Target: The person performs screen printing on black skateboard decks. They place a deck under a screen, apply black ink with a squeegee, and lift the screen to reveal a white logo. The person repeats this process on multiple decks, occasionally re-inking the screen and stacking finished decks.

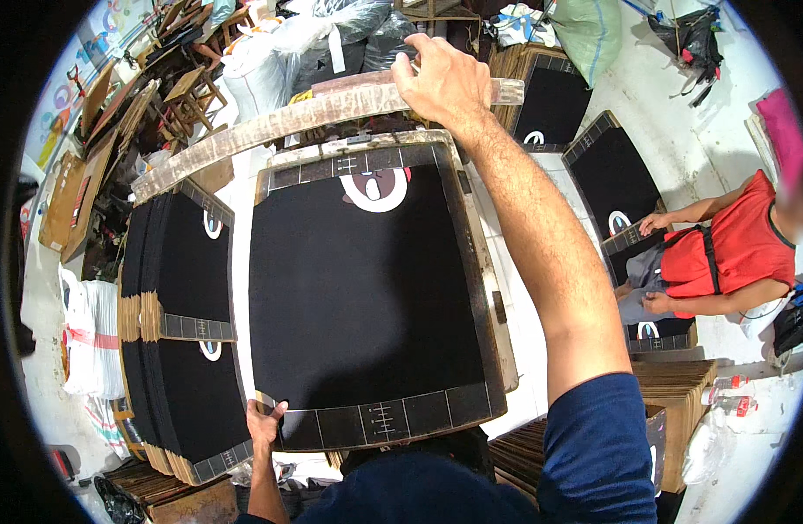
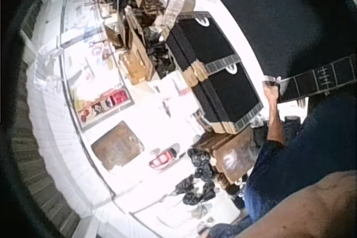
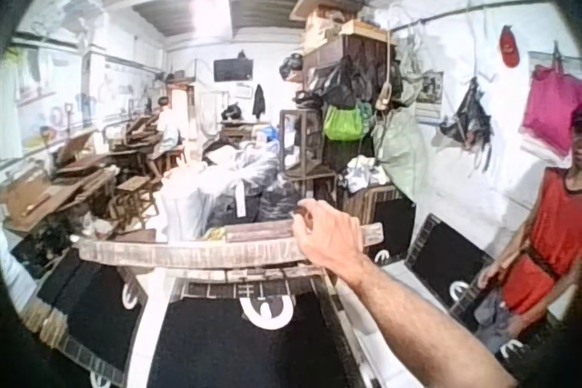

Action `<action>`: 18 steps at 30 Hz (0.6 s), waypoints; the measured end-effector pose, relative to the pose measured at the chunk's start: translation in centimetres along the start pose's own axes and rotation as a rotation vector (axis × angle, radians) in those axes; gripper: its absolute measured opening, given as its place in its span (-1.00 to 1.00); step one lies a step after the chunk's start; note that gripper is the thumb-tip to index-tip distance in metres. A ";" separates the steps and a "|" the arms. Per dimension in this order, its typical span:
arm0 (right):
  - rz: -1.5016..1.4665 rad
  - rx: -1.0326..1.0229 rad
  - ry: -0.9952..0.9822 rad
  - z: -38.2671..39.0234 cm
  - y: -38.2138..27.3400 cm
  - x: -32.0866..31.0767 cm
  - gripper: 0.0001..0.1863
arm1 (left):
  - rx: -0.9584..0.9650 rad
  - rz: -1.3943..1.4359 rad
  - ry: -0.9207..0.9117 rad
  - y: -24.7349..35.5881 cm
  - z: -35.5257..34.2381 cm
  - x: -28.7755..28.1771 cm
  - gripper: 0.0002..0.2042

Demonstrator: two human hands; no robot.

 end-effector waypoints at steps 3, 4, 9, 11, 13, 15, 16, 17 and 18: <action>0.011 0.004 -0.010 -0.7 -0.1 0.2 -0.51 | -0.013 -0.056 0.002 0.9 0.5 -0.1 -0.26; 0.011 -0.008 0.002 -1.1 -0.2 0.1 -0.51 | -0.022 -0.032 0.010 1.2 0.7 0.0 -0.24; 0.001 0.007 -0.012 -2.4 -0.1 0.1 -0.49 | -0.133 -0.049 -0.025 1.4 1.4 0.6 -0.25; -0.001 0.015 -0.014 -2.6 0.1 0.2 -0.49 | -0.085 -0.032 -0.002 2.2 1.3 0.1 -0.25; -0.001 0.018 -0.011 -2.8 0.1 0.1 -0.49 | -0.102 -0.045 -0.007 2.7 1.1 -0.3 -0.24; 0.010 0.006 -0.006 -2.9 -0.1 0.0 -0.48 | -0.118 -0.048 -0.030 3.5 0.9 -0.6 -0.20; 0.016 0.006 -0.005 -3.0 -0.2 -0.1 -0.48 | -0.152 -0.077 -0.054 3.7 0.9 -0.6 -0.20; 0.022 0.006 -0.003 -3.0 -0.4 -0.2 -0.48 | -0.158 -0.096 -0.059 4.0 0.8 -0.8 -0.19; 0.028 0.007 -0.002 -3.1 -0.6 -0.4 -0.48 | -0.165 -0.132 -0.059 4.3 0.8 -1.0 -0.19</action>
Point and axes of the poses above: each hand's wrist, its own z-axis away from the middle knuckle, its own x-axis out of the palm, y = z × x, the point moved 8 cm from there along -z, towards the middle knuckle, and after that the axes turned 9 degrees about -z, right-handed, at the moved point
